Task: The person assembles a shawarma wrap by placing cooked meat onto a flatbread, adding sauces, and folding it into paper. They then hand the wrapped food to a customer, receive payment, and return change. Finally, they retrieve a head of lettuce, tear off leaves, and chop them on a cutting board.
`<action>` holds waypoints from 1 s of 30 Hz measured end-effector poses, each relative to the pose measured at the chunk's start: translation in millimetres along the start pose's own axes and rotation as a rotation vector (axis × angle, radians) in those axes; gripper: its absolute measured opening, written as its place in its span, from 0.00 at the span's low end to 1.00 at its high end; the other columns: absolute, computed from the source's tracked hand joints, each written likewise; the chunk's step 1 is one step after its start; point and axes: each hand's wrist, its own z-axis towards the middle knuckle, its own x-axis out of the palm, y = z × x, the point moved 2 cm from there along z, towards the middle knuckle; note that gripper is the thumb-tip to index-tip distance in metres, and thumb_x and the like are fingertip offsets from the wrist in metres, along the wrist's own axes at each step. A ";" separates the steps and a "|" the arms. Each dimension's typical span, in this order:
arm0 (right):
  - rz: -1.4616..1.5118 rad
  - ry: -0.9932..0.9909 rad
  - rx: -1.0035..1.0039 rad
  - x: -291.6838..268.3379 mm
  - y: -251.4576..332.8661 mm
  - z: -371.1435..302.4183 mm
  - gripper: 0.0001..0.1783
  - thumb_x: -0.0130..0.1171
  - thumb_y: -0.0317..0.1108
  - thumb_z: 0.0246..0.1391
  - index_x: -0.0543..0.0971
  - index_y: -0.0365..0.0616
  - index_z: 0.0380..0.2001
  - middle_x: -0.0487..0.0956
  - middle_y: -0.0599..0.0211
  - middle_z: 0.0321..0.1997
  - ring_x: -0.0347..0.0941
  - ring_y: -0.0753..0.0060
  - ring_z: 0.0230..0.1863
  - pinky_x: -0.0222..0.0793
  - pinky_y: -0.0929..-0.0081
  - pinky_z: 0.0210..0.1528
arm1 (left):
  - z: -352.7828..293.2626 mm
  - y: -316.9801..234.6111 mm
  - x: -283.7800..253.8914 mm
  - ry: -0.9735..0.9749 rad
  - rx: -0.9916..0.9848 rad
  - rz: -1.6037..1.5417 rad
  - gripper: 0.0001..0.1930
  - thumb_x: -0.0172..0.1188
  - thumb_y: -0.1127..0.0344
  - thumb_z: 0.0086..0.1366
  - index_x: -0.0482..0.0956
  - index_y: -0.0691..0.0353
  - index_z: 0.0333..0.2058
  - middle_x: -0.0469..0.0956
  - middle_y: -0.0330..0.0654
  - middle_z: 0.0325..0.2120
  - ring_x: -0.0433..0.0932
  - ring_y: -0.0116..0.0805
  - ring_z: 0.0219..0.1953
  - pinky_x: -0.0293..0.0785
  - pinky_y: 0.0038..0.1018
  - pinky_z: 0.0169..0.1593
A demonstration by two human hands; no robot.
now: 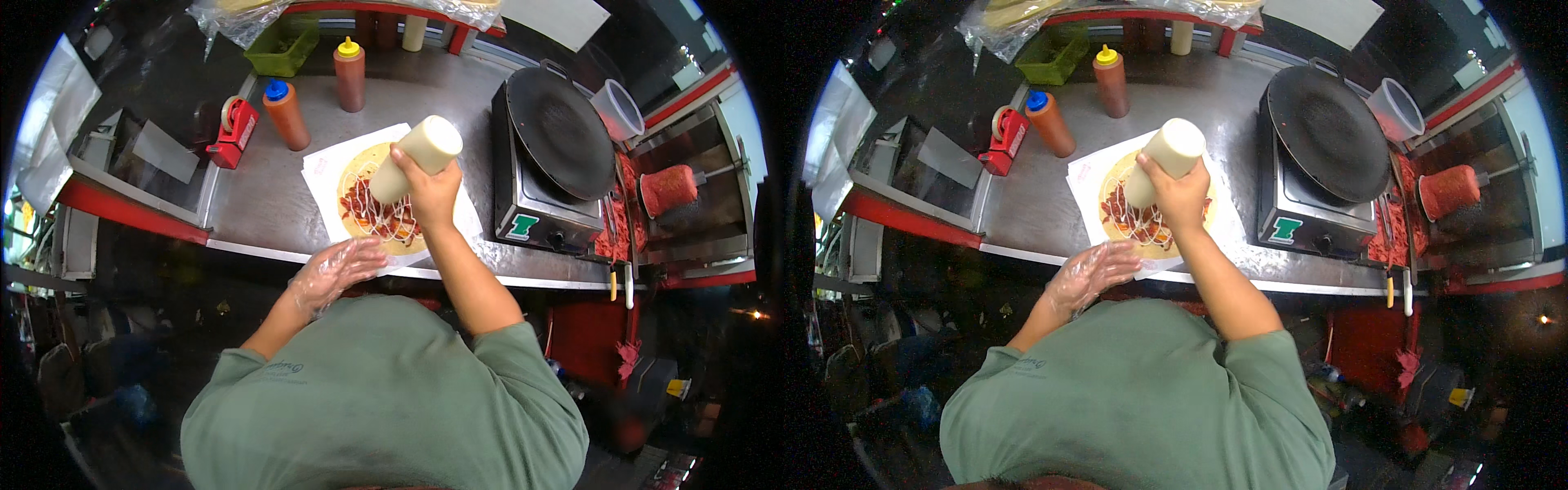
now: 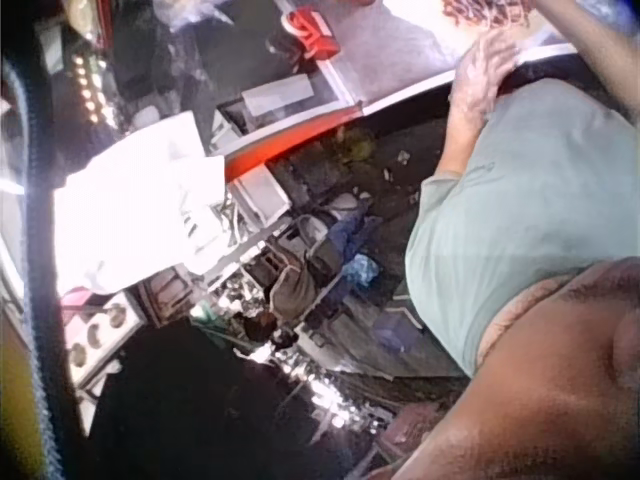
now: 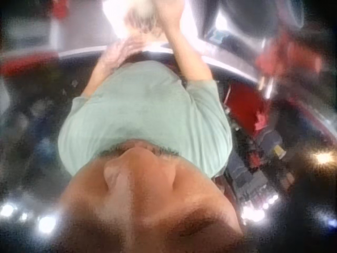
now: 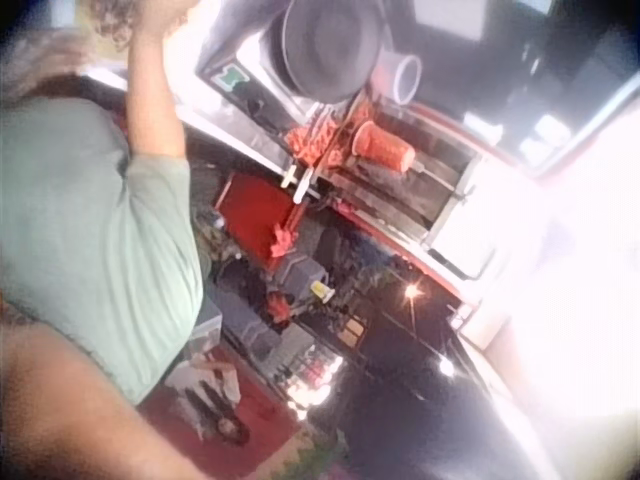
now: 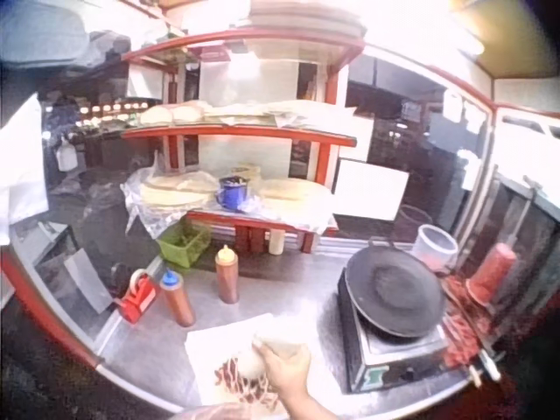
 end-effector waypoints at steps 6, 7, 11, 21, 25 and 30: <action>-0.430 0.781 -0.508 43.0 13.9 -64.3 0.43 0.75 0.40 0.48 0.70 0.47 0.67 0.65 0.53 0.76 0.53 0.46 0.80 0.28 0.34 0.80 | 28.3 -65.8 -10.7 -0.152 0.155 -0.423 0.30 0.60 0.48 0.73 0.69 0.60 0.65 0.79 0.49 0.54 0.79 0.43 0.57 0.76 0.42 0.63; -0.515 0.865 -0.729 43.5 13.6 -70.6 0.41 0.73 0.38 0.50 0.70 0.53 0.68 0.59 0.56 0.79 0.47 0.41 0.82 0.28 0.26 0.78 | 26.3 -81.9 -19.7 -0.101 0.148 -0.442 0.29 0.60 0.53 0.72 0.68 0.59 0.65 0.80 0.48 0.51 0.81 0.42 0.53 0.80 0.40 0.60; -0.517 0.611 -0.449 54.1 -25.2 -20.0 0.48 0.72 0.33 0.50 0.62 0.45 0.73 0.57 0.42 0.78 0.52 0.40 0.80 0.44 0.36 0.78 | 33.1 -142.4 -65.0 -0.569 1.009 0.596 0.36 0.74 0.72 0.61 0.65 0.61 0.65 0.78 0.46 0.53 0.78 0.37 0.56 0.75 0.35 0.63; -0.268 0.338 0.031 130.8 -123.0 150.2 0.44 0.74 0.30 0.50 0.66 0.43 0.70 0.73 0.45 0.68 0.65 0.45 0.73 0.60 0.58 0.74 | 67.8 -182.8 -67.1 -1.236 1.551 1.508 0.53 0.81 0.48 0.53 0.60 0.59 0.71 0.72 0.57 0.63 0.67 0.56 0.69 0.59 0.53 0.72; -0.176 0.263 -0.521 117.4 -45.2 38.4 0.33 0.59 0.35 0.65 0.66 0.47 0.72 0.67 0.51 0.74 0.62 0.52 0.75 0.58 0.57 0.76 | 68.4 -172.1 -1.6 -0.448 1.600 1.398 0.46 0.82 0.48 0.51 0.70 0.59 0.64 0.75 0.57 0.60 0.74 0.60 0.65 0.66 0.53 0.68; 0.871 0.130 0.687 49.8 8.2 -52.2 0.34 0.58 0.47 0.68 0.64 0.45 0.71 0.68 0.55 0.67 0.69 0.57 0.66 0.66 0.61 0.68 | 31.6 -129.1 55.9 0.467 1.287 1.843 0.26 0.72 0.59 0.64 0.78 0.45 0.60 0.76 0.40 0.64 0.70 0.49 0.70 0.52 0.55 0.76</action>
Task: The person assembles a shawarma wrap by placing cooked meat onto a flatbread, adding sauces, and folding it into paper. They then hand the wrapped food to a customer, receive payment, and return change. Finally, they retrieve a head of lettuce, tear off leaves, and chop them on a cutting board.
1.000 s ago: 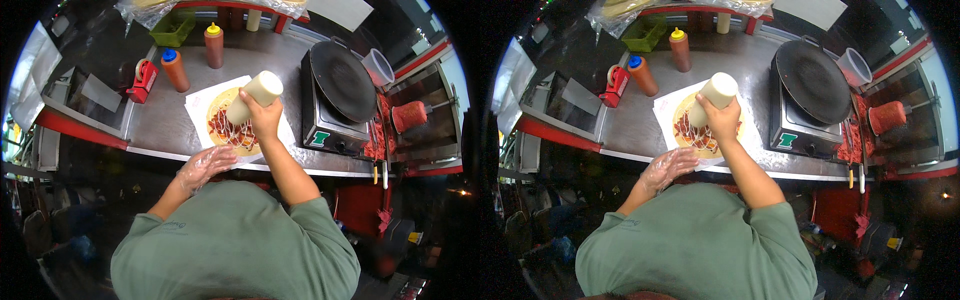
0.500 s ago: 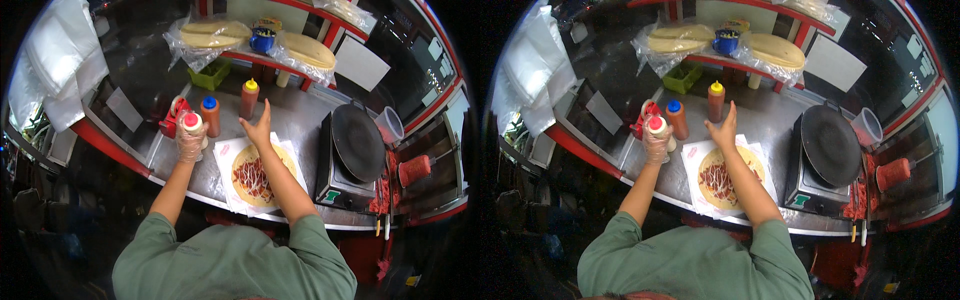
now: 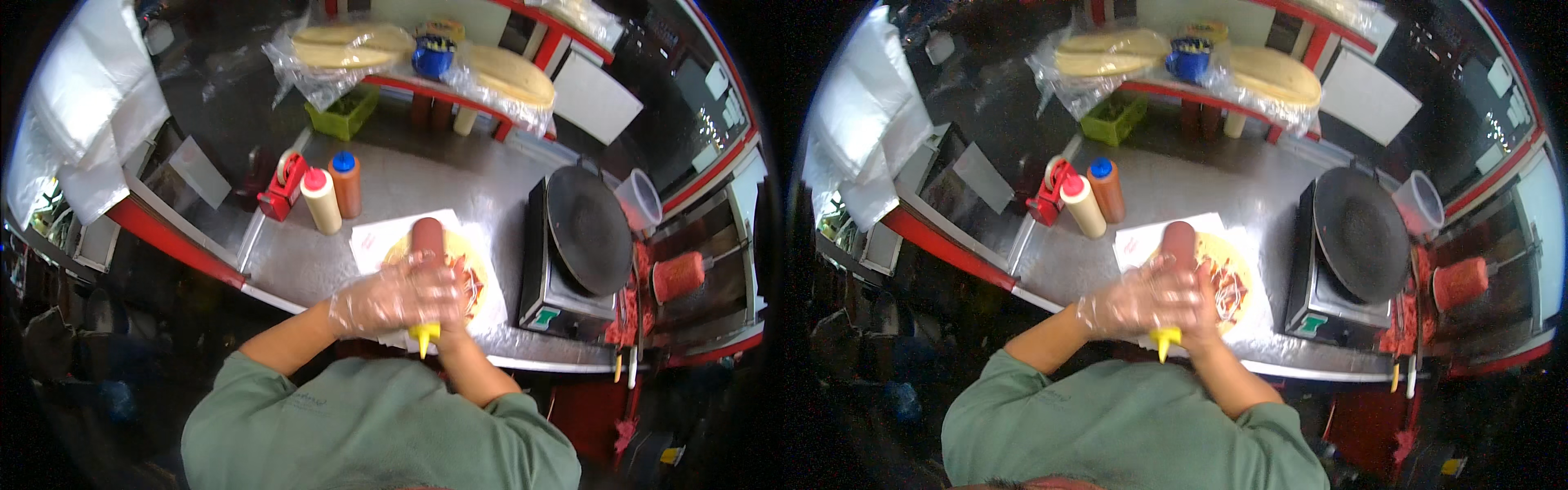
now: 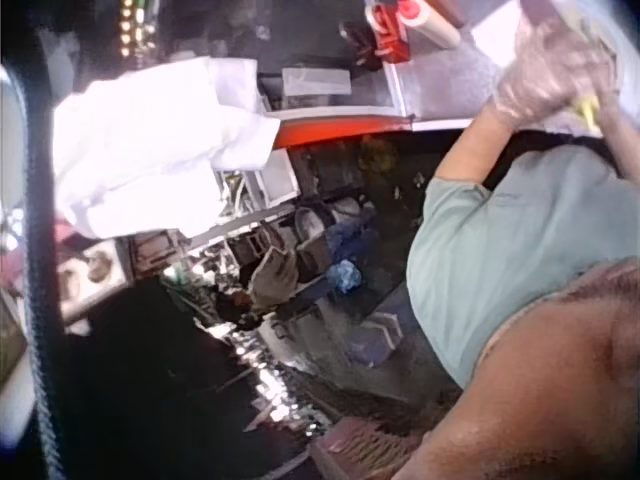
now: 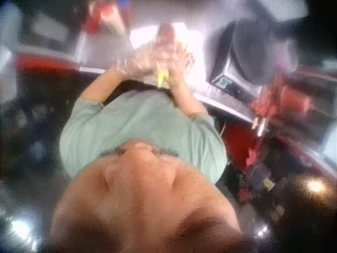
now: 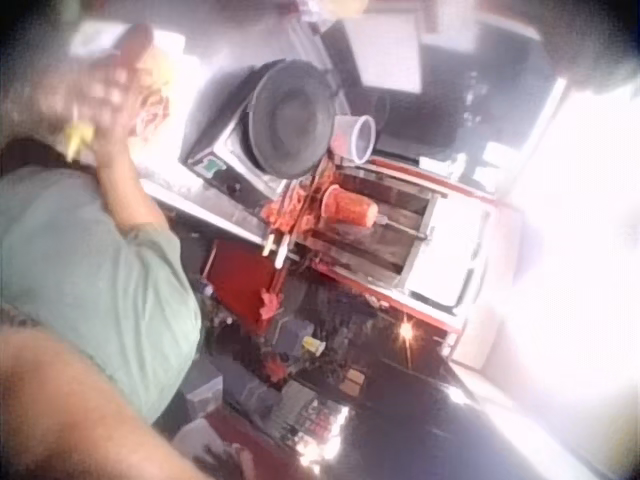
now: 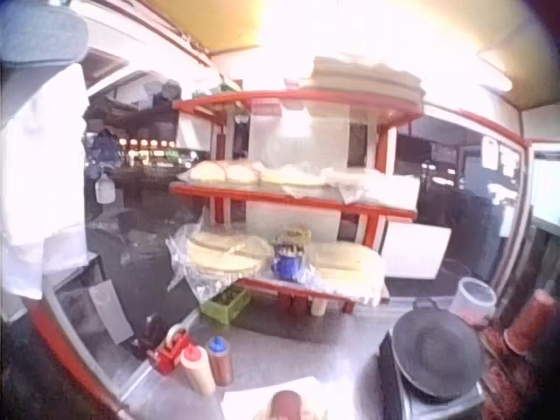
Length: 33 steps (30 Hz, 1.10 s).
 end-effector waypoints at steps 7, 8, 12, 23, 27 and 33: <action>-0.908 -0.015 -0.743 -52.7 78.9 -0.4 0.30 0.77 0.32 0.52 0.71 0.38 0.54 0.82 0.59 0.46 0.82 0.63 0.51 0.78 0.64 0.55 | -72.1 -47.7 21.5 0.117 -0.600 -0.604 0.26 0.70 0.57 0.67 0.77 0.52 0.63 0.80 0.45 0.59 0.75 0.45 0.64 0.56 0.51 0.74; -0.869 -0.162 -0.518 -57.2 70.4 14.8 0.26 0.77 0.32 0.52 0.75 0.37 0.50 0.83 0.62 0.44 0.81 0.65 0.53 0.77 0.65 0.57 | -82.8 -45.7 27.4 0.037 -0.759 -0.589 0.24 0.68 0.58 0.69 0.78 0.54 0.61 0.80 0.45 0.57 0.76 0.43 0.63 0.61 0.47 0.72; -0.648 -0.093 -0.560 -42.3 29.9 68.9 0.18 0.74 0.29 0.53 0.78 0.36 0.43 0.85 0.57 0.43 0.83 0.66 0.45 0.76 0.69 0.53 | -103.6 -3.9 75.7 -0.769 -1.252 -1.285 0.18 0.65 0.66 0.71 0.79 0.63 0.56 0.82 0.41 0.53 0.79 0.38 0.59 0.70 0.33 0.67; -0.882 -0.470 -0.879 -96.0 121.0 -16.8 0.13 0.73 0.26 0.55 0.79 0.36 0.41 0.85 0.62 0.41 0.82 0.71 0.41 0.77 0.71 0.49 | -125.7 44.0 115.8 -0.124 -1.221 -0.218 0.19 0.57 0.59 0.76 0.79 0.70 0.53 0.81 0.56 0.43 0.81 0.49 0.47 0.75 0.37 0.57; -0.410 -0.217 -0.514 -81.0 93.2 -6.4 0.25 0.68 0.36 0.62 0.68 0.40 0.56 0.81 0.58 0.43 0.83 0.55 0.44 0.80 0.59 0.50 | -123.0 52.2 126.8 -0.524 -1.363 -0.889 0.11 0.63 0.68 0.74 0.78 0.64 0.51 0.79 0.36 0.42 0.75 0.22 0.44 0.75 0.22 0.51; 0.263 0.034 0.040 -41.1 81.6 140.7 0.27 0.56 0.46 0.71 0.65 0.40 0.62 0.72 0.48 0.58 0.75 0.38 0.57 0.79 0.39 0.57 | -108.5 57.4 103.0 -0.210 -0.902 -0.421 0.12 0.68 0.68 0.69 0.83 0.60 0.49 0.86 0.41 0.42 0.83 0.32 0.43 0.79 0.29 0.53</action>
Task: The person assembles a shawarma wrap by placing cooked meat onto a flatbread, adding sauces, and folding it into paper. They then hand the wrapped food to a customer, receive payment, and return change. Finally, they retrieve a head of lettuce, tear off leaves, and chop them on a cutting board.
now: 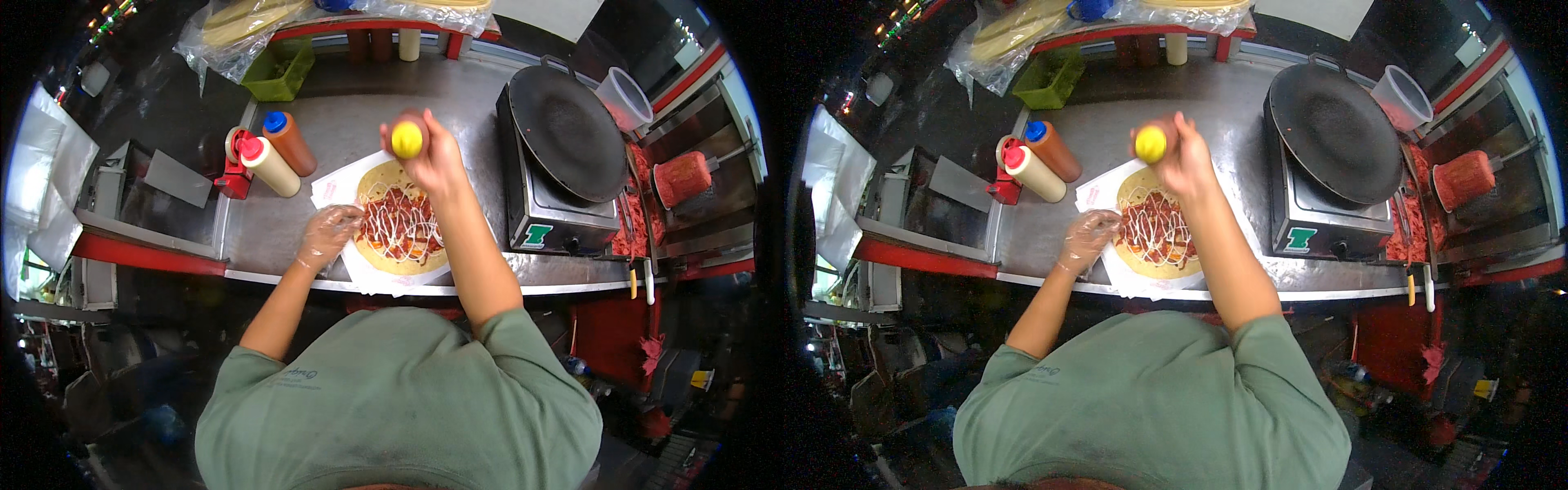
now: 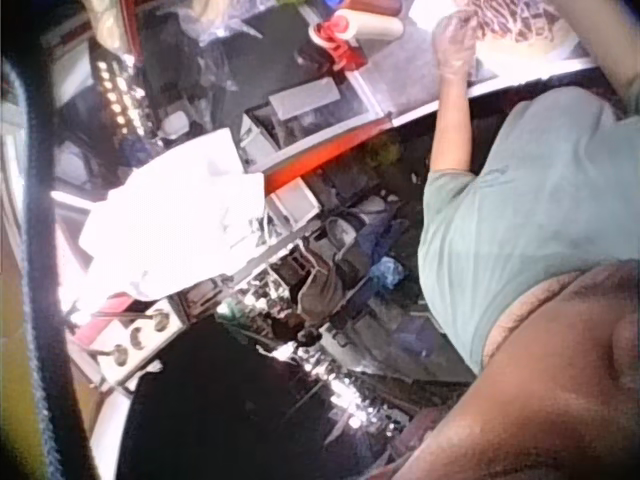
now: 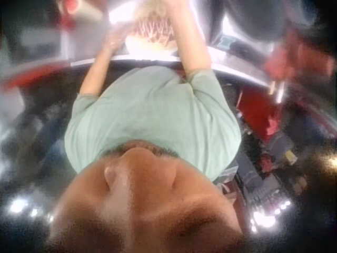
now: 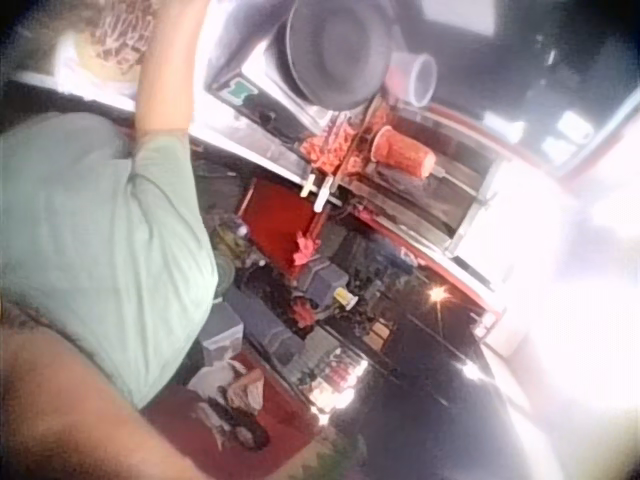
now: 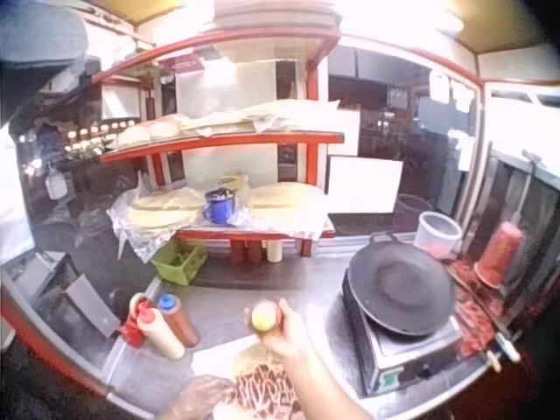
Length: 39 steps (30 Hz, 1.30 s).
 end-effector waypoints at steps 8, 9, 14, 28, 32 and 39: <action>0.471 -0.212 -0.008 -30.7 27.5 148.7 0.30 0.57 0.52 0.68 0.71 0.38 0.61 0.69 0.42 0.60 0.75 0.39 0.55 0.88 0.52 0.51 | 15.8 -7.4 -19.5 0.389 0.119 0.209 0.14 0.66 0.71 0.66 0.82 0.57 0.50 0.83 0.45 0.50 0.81 0.49 0.51 0.78 0.42 0.56; 0.449 -0.296 -0.036 -36.8 29.1 154.7 0.27 0.49 0.54 0.74 0.73 0.44 0.62 0.76 0.46 0.60 0.77 0.38 0.55 0.87 0.51 0.52 | 12.4 -7.9 -20.6 0.394 0.123 0.228 0.16 0.68 0.69 0.64 0.80 0.57 0.51 0.80 0.45 0.54 0.81 0.51 0.50 0.78 0.43 0.55; 0.386 -0.224 -0.107 -32.8 25.0 154.5 0.30 0.58 0.57 0.68 0.74 0.42 0.58 0.73 0.45 0.57 0.77 0.40 0.52 0.91 0.60 0.44 | 12.6 -8.3 -17.0 0.335 0.369 0.376 0.15 0.68 0.61 0.65 0.79 0.57 0.48 0.84 0.43 0.47 0.81 0.51 0.48 0.76 0.44 0.56; -2.546 -0.171 0.085 -32.3 50.9 49.9 0.28 0.63 0.57 0.63 0.84 0.50 0.57 0.84 0.53 0.57 0.80 0.43 0.57 0.75 0.55 0.61 | 51.0 -15.5 32.9 0.094 0.490 0.537 0.16 0.68 0.62 0.59 0.83 0.50 0.47 0.85 0.42 0.48 0.83 0.46 0.45 0.78 0.43 0.49; -2.266 -0.058 -0.064 -25.8 40.0 12.0 0.21 0.61 0.49 0.66 0.84 0.47 0.52 0.85 0.47 0.49 0.82 0.42 0.50 0.77 0.54 0.53 | 46.8 -22.0 31.0 0.308 0.586 0.599 0.20 0.67 0.63 0.58 0.84 0.48 0.51 0.83 0.38 0.53 0.82 0.43 0.50 0.76 0.40 0.55; -2.105 -0.150 -0.474 -37.9 -10.6 -89.8 0.13 0.58 0.41 0.68 0.81 0.41 0.41 0.83 0.41 0.31 0.81 0.35 0.36 0.75 0.50 0.41 | 26.7 -28.9 42.5 0.125 0.455 0.618 0.23 0.74 0.59 0.57 0.82 0.53 0.51 0.82 0.42 0.46 0.82 0.47 0.44 0.78 0.41 0.46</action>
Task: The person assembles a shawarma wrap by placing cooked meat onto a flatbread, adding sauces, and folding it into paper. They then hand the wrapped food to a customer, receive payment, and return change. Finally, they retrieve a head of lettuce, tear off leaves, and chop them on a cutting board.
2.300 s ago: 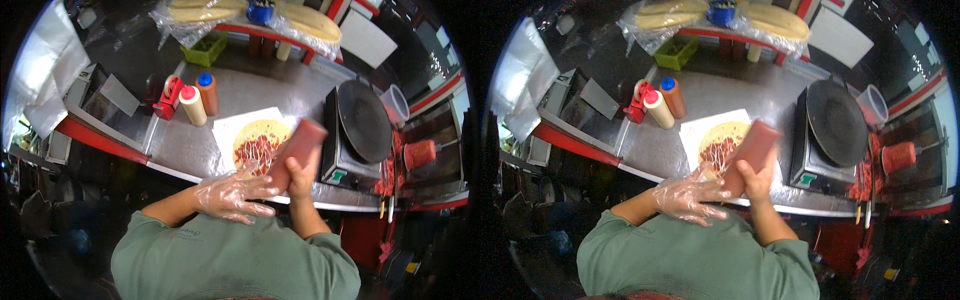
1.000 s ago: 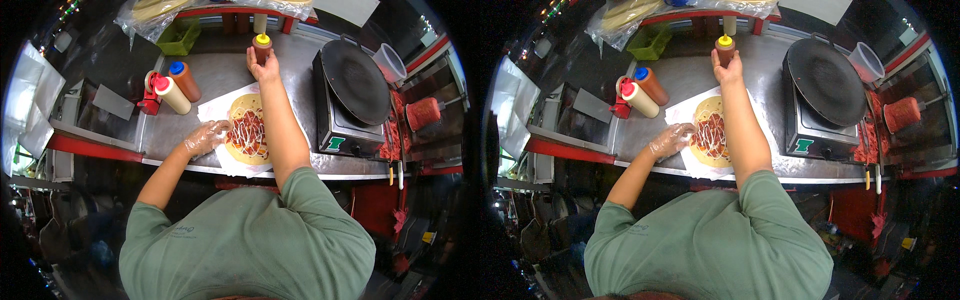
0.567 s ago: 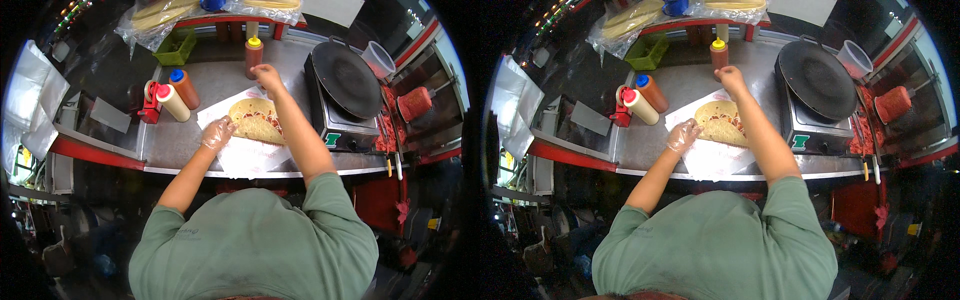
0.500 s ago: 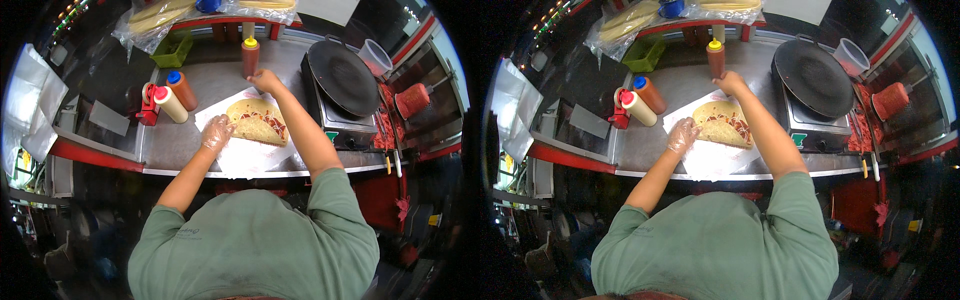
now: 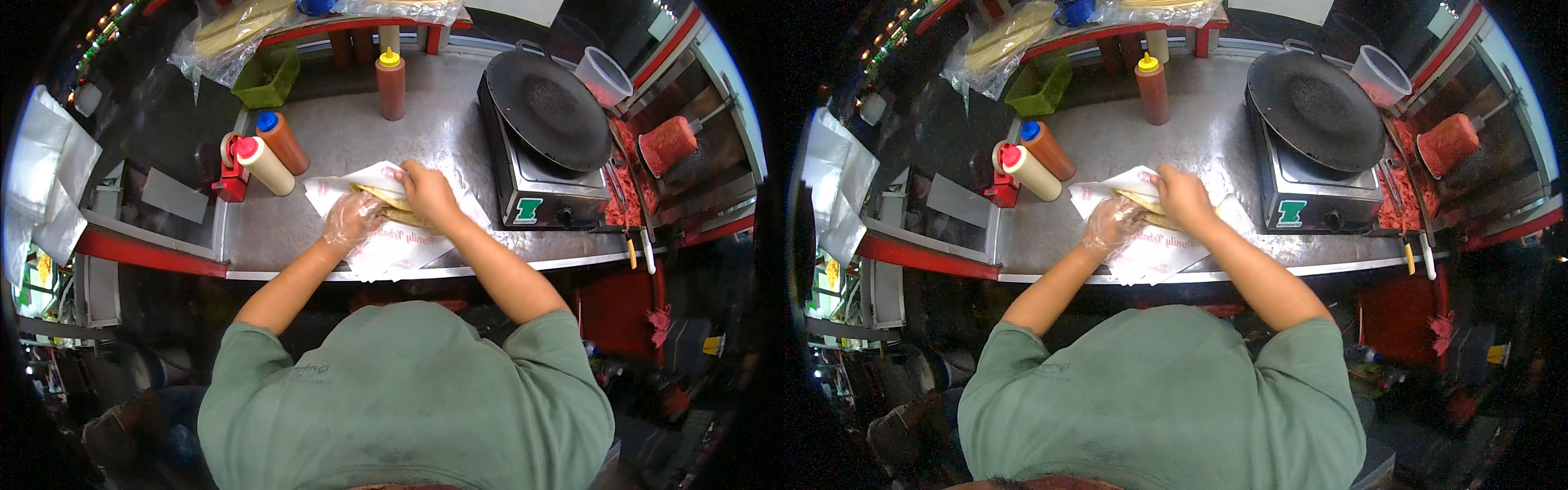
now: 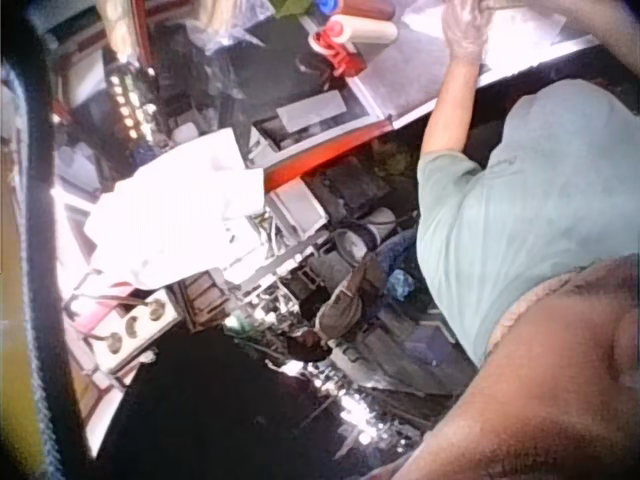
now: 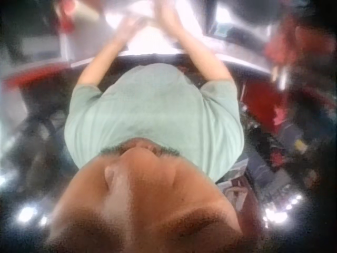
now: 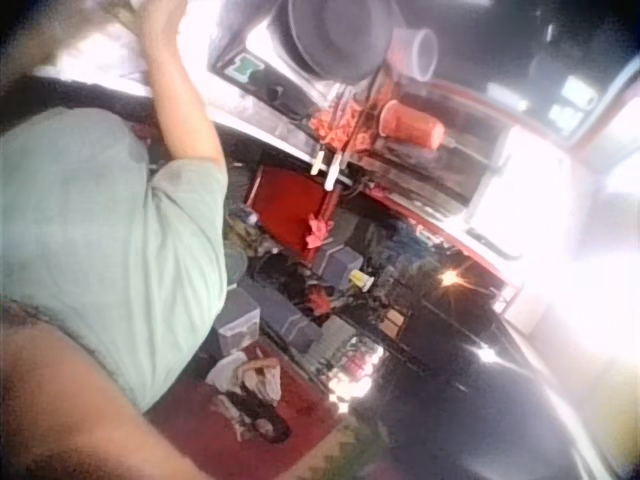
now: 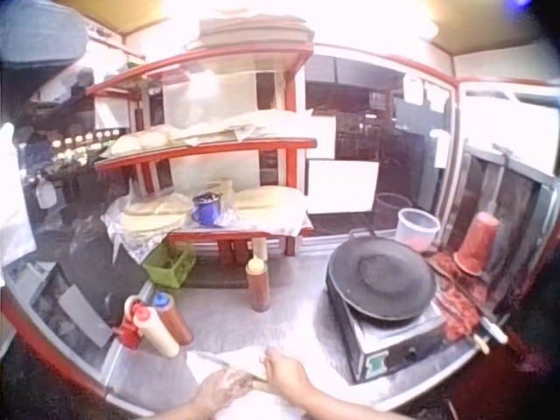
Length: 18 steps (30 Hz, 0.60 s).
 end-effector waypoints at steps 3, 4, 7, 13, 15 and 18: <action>-0.033 -0.033 0.081 10.8 -1.4 1.3 0.14 0.59 0.40 0.67 0.81 0.39 0.44 0.82 0.38 0.32 0.81 0.35 0.38 0.75 0.49 0.43 | -7.2 -0.2 -6.2 -0.380 0.041 -0.024 0.18 0.74 0.51 0.56 0.84 0.49 0.43 0.81 0.41 0.43 0.80 0.45 0.44 0.74 0.42 0.49; -0.058 0.040 0.156 10.6 -1.7 7.5 0.15 0.59 0.40 0.67 0.81 0.39 0.44 0.82 0.38 0.33 0.81 0.35 0.38 0.76 0.49 0.43 | -7.1 2.0 -7.6 -0.340 0.034 0.059 0.19 0.74 0.49 0.56 0.84 0.48 0.43 0.81 0.41 0.43 0.80 0.45 0.45 0.73 0.43 0.50; 0.048 -0.100 0.107 -4.1 2.8 22.2 0.15 0.62 0.41 0.66 0.81 0.38 0.45 0.85 0.45 0.34 0.83 0.41 0.39 0.76 0.52 0.45 | 2.0 13.0 -20.1 -0.170 0.159 0.076 0.22 0.74 0.43 0.54 0.86 0.48 0.42 0.82 0.39 0.46 0.78 0.44 0.51 0.68 0.47 0.56; 0.152 -0.392 -0.207 -40.4 16.4 16.0 0.10 0.62 0.37 0.64 0.81 0.40 0.39 0.83 0.46 0.34 0.82 0.41 0.40 0.74 0.51 0.44 | 37.6 16.6 -29.3 0.337 0.124 -0.024 0.24 0.72 0.40 0.56 0.87 0.56 0.37 0.80 0.45 0.57 0.75 0.48 0.61 0.69 0.44 0.63; 0.156 -0.044 -0.040 -29.6 11.3 20.6 0.11 0.58 0.37 0.67 0.81 0.40 0.38 0.84 0.45 0.35 0.81 0.41 0.41 0.73 0.49 0.46 | 47.1 15.9 -25.6 0.348 0.187 -0.033 0.26 0.71 0.41 0.58 0.87 0.61 0.38 0.76 0.52 0.61 0.73 0.53 0.63 0.69 0.45 0.67; -0.134 0.110 -0.109 -12.2 8.6 31.8 0.13 0.56 0.38 0.66 0.84 0.41 0.44 0.85 0.44 0.40 0.81 0.40 0.45 0.75 0.50 0.50 | 52.6 26.0 -11.9 0.499 0.092 -0.148 0.29 0.71 0.41 0.58 0.84 0.62 0.45 0.77 0.52 0.59 0.74 0.53 0.60 0.71 0.44 0.65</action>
